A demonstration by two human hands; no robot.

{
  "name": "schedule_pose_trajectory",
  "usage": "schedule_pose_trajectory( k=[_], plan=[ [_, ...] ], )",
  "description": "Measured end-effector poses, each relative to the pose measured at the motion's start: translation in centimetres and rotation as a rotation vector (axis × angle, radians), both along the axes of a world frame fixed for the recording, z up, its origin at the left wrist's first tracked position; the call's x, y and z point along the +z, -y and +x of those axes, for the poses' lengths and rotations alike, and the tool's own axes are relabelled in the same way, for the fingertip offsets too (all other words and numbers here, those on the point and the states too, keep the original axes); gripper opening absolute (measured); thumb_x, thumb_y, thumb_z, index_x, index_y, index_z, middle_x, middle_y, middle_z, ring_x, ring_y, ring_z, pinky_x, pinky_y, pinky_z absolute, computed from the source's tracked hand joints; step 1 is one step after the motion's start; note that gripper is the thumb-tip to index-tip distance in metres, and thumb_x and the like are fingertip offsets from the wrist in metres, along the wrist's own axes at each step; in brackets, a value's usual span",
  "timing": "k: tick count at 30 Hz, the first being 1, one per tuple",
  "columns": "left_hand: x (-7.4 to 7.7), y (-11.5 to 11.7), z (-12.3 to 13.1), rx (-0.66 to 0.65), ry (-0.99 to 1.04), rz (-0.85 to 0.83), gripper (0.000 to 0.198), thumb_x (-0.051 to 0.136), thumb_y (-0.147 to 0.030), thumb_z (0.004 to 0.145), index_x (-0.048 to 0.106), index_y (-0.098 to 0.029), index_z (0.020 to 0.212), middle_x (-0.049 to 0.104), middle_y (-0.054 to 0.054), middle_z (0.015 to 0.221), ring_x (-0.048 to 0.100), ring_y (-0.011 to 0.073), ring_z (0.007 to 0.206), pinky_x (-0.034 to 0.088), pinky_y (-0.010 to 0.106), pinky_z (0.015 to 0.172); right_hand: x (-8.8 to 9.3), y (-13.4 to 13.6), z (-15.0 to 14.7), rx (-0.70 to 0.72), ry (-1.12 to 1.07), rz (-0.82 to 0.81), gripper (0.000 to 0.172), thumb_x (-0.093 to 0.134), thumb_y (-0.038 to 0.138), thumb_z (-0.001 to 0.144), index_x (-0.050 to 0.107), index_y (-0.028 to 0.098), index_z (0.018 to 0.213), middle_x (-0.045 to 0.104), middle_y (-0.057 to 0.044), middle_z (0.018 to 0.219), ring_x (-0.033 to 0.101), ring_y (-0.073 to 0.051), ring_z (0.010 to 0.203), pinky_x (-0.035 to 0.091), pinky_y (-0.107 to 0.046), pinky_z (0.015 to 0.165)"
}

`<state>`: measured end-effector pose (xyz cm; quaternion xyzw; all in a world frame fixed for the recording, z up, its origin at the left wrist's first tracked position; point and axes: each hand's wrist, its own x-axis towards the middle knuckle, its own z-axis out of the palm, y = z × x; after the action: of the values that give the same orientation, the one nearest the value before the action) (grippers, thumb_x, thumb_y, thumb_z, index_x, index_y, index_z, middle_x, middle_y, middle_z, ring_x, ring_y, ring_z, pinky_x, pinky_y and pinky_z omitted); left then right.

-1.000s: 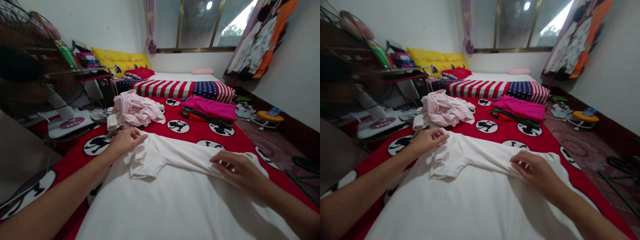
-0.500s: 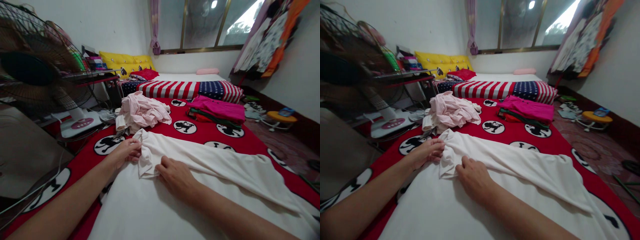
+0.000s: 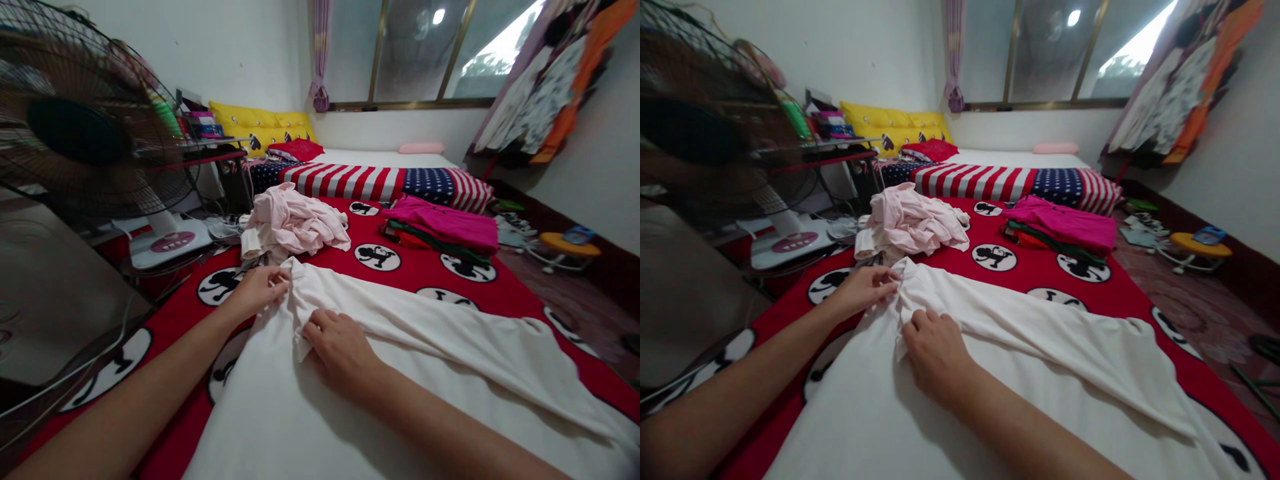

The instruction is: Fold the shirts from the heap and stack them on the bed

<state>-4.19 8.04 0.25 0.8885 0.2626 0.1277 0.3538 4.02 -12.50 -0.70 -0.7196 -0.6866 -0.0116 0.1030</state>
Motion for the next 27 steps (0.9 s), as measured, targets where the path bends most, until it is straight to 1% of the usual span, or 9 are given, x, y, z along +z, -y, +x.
schedule_pose_trajectory(
  k=[3, 5, 7, 12, 17, 20, 22, 24, 27],
  plan=[
    [-0.4, -1.8, 1.8, 0.017, 0.162, 0.472, 0.036, 0.056, -0.02, 0.079, 0.066, -0.018, 0.113, 0.068, 0.007, 0.1, 0.064, 0.0202, 0.085, 0.048, 0.029, 0.074, 0.2, 0.1, -0.2, -0.049, -0.077, 0.019, 0.019, 0.053, 0.017, 0.078, 0.057, 0.017, 0.096, 0.06, -0.007, 0.098, 0.056, -0.021, 0.087, 0.044, -0.032, 0.069],
    [-0.4, -2.4, 2.7, -0.043, 0.143, 0.601, 0.037, 0.055, -0.018, 0.08, 0.067, -0.023, 0.114, 0.066, 0.006, 0.106, 0.063, 0.0211, 0.092, 0.048, 0.03, 0.077, 0.2, 0.1, -0.4, -0.074, -0.116, 0.037, 0.029, 0.057, 0.023, 0.077, 0.055, 0.018, 0.106, 0.06, -0.007, 0.1, 0.057, -0.022, 0.088, 0.044, -0.033, 0.07],
    [-0.3, -2.7, 3.4, -0.066, 0.095, 0.648, 0.03, 0.055, -0.018, 0.08, 0.072, -0.025, 0.104, 0.068, 0.004, 0.101, 0.064, 0.0204, 0.088, 0.047, 0.028, 0.073, 0.1, 0.0, -0.5, -0.079, -0.105, 0.051, 0.038, 0.06, 0.028, 0.078, 0.052, 0.019, 0.114, 0.06, -0.007, 0.103, 0.057, -0.024, 0.091, 0.044, -0.033, 0.069],
    [-0.8, -4.4, 3.9, 0.058, 0.178, 0.646, 0.018, 0.055, -0.019, 0.079, 0.073, -0.02, 0.084, 0.07, 0.005, 0.088, 0.064, 0.0205, 0.083, 0.048, 0.029, 0.074, -0.4, -0.4, -0.4, -0.035, -0.056, 0.067, 0.012, 0.052, 0.022, 0.084, 0.058, 0.02, 0.095, 0.06, -0.005, 0.099, 0.058, -0.02, 0.083, 0.041, -0.029, 0.062],
    [-1.5, -5.3, 3.3, 0.117, 0.186, 0.579, 0.015, 0.056, -0.02, 0.078, 0.071, -0.019, 0.083, 0.071, 0.005, 0.088, 0.064, 0.0208, 0.083, 0.049, 0.029, 0.075, -0.3, 0.3, -0.4, 0.059, -0.186, 0.101, 0.034, 0.055, 0.02, 0.083, 0.056, 0.02, 0.116, 0.062, -0.006, 0.105, 0.059, -0.021, 0.089, 0.045, -0.03, 0.071],
    [-0.6, -3.4, 3.3, 0.121, 0.195, 0.62, 0.019, 0.055, -0.021, 0.08, 0.07, -0.02, 0.091, 0.07, 0.005, 0.096, 0.064, 0.0206, 0.083, 0.049, 0.03, 0.077, 0.6, 1.7, -0.2, 0.144, -0.278, 0.115, 0.047, 0.062, 0.024, 0.081, 0.051, 0.018, 0.127, 0.062, -0.008, 0.114, 0.059, -0.022, 0.099, 0.047, -0.031, 0.08],
    [0.3, -1.3, 3.4, 0.059, 0.241, 0.608, 0.022, 0.055, -0.023, 0.082, 0.069, -0.019, 0.098, 0.069, 0.006, 0.101, 0.064, 0.0201, 0.082, 0.049, 0.031, 0.076, 1.2, 3.3, 0.6, 0.151, -0.338, 0.159, 0.04, 0.061, 0.027, 0.084, 0.055, 0.018, 0.123, 0.063, -0.008, 0.115, 0.06, -0.02, 0.1, 0.047, -0.03, 0.083],
    [0.9, 1.3, 3.4, -0.101, 0.283, 0.531, 0.02, 0.054, -0.028, 0.085, 0.069, -0.019, 0.096, 0.069, 0.006, 0.1, 0.064, 0.0198, 0.083, 0.05, 0.03, 0.075, 1.7, 5.7, 2.5, 0.062, -0.384, 0.216, 0.03, 0.057, 0.024, 0.087, 0.059, 0.019, 0.116, 0.065, -0.007, 0.11, 0.062, -0.017, 0.093, 0.048, -0.028, 0.081],
    [1.0, 5.3, 3.0, -0.377, 0.276, 0.411, 0.02, 0.055, -0.034, 0.087, 0.07, -0.021, 0.09, 0.07, 0.005, 0.099, 0.065, 0.0197, 0.089, 0.05, 0.028, 0.079, 1.8, 10.6, 7.5, -0.225, -0.417, 0.33, 0.021, 0.055, 0.019, 0.085, 0.063, 0.018, 0.104, 0.067, -0.005, 0.098, 0.063, -0.013, 0.075, 0.049, -0.025, 0.069]
  ],
)
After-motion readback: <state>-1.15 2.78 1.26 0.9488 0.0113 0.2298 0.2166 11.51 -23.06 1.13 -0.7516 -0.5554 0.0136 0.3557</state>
